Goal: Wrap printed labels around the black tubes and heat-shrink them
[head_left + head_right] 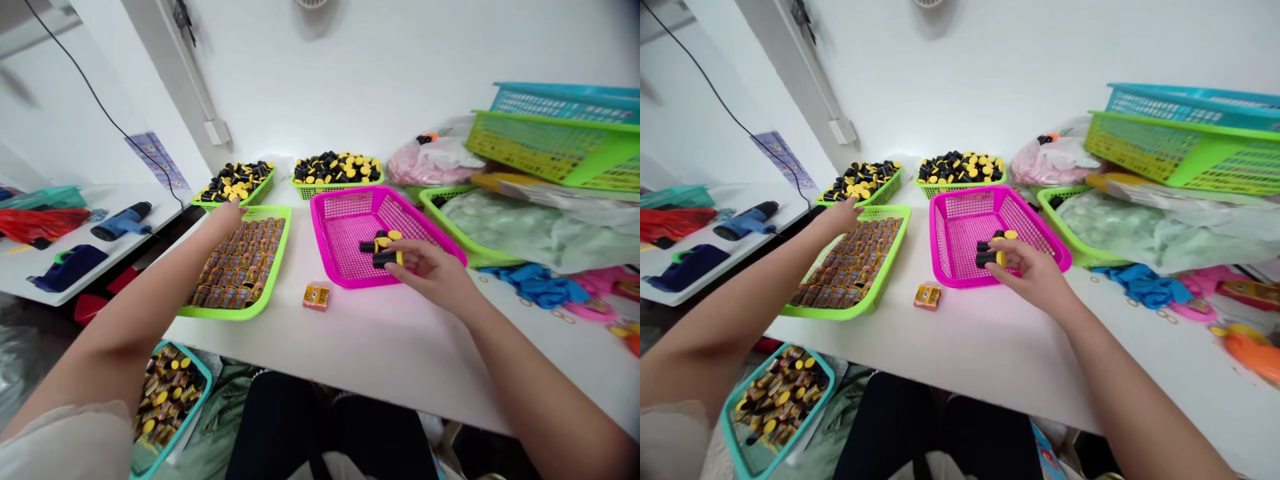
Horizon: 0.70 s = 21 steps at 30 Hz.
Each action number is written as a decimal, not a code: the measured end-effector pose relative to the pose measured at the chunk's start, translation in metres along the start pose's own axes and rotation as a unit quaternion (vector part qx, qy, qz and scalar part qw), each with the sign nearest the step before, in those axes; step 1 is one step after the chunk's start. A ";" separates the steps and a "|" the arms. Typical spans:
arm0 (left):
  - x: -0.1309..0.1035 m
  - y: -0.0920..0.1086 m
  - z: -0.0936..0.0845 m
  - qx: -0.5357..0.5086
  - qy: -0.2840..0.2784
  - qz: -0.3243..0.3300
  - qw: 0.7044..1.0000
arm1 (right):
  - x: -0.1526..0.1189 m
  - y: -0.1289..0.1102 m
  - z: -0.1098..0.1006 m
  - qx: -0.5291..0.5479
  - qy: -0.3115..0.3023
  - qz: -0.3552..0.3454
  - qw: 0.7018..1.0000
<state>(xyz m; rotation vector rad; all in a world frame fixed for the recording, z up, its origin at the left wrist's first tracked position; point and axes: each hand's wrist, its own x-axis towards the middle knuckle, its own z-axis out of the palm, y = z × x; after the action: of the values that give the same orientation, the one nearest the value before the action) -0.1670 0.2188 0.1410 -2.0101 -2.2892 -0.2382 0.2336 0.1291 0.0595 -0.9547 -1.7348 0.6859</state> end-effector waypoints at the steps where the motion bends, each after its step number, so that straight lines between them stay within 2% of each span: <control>1: -0.023 0.014 -0.006 0.002 0.016 0.021 1.000 | 0.000 0.000 0.001 0.026 0.009 -0.005 1.000; 2: -0.051 0.029 -0.009 -0.002 0.037 0.061 0.997 | 0.000 0.001 0.002 0.044 0.013 -0.008 0.999; 3: -0.082 0.043 -0.007 -0.020 0.030 0.146 0.989 | 0.000 0.002 0.003 0.051 0.013 -0.008 0.999; 4: -0.113 0.057 -0.001 -0.044 -0.007 0.242 0.969 | -0.001 0.003 0.003 0.043 0.016 -0.006 0.999; 5: -0.142 0.069 0.009 -0.059 -0.072 0.343 0.935 | -0.001 0.004 0.004 0.028 0.012 -0.002 1.000; 6: -0.167 0.080 0.022 -0.054 -0.085 0.388 0.916 | -0.002 0.005 0.004 0.012 0.008 0.001 1.000; 8: -0.198 0.092 0.056 0.021 -0.049 0.405 0.913 | -0.003 0.006 0.004 0.001 0.002 0.002 1.000; 11: -0.205 0.095 0.099 0.101 -0.022 0.395 0.913 | -0.004 0.005 0.005 0.055 0.030 -0.013 0.998; 14: -0.194 0.087 0.114 0.107 0.025 0.439 0.892 | -0.002 0.002 0.002 0.112 0.116 -0.010 0.987; 17: -0.189 0.077 0.106 0.069 0.060 0.472 0.877 | 0.004 0.003 -0.012 0.130 0.245 -0.017 0.961; 19: -0.194 0.073 0.095 0.030 0.038 0.456 0.889 | 0.009 0.007 -0.024 0.146 0.320 -0.037 0.935; 21: -0.202 0.072 0.079 -0.026 0.003 0.417 0.909 | 0.013 0.012 -0.035 0.156 0.362 -0.054 0.918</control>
<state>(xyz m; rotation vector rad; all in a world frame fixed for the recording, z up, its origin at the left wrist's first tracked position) -0.0658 0.0441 0.0335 -2.7598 -1.2249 -0.2245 0.2672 0.1467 0.0684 -0.7477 -0.9767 0.4352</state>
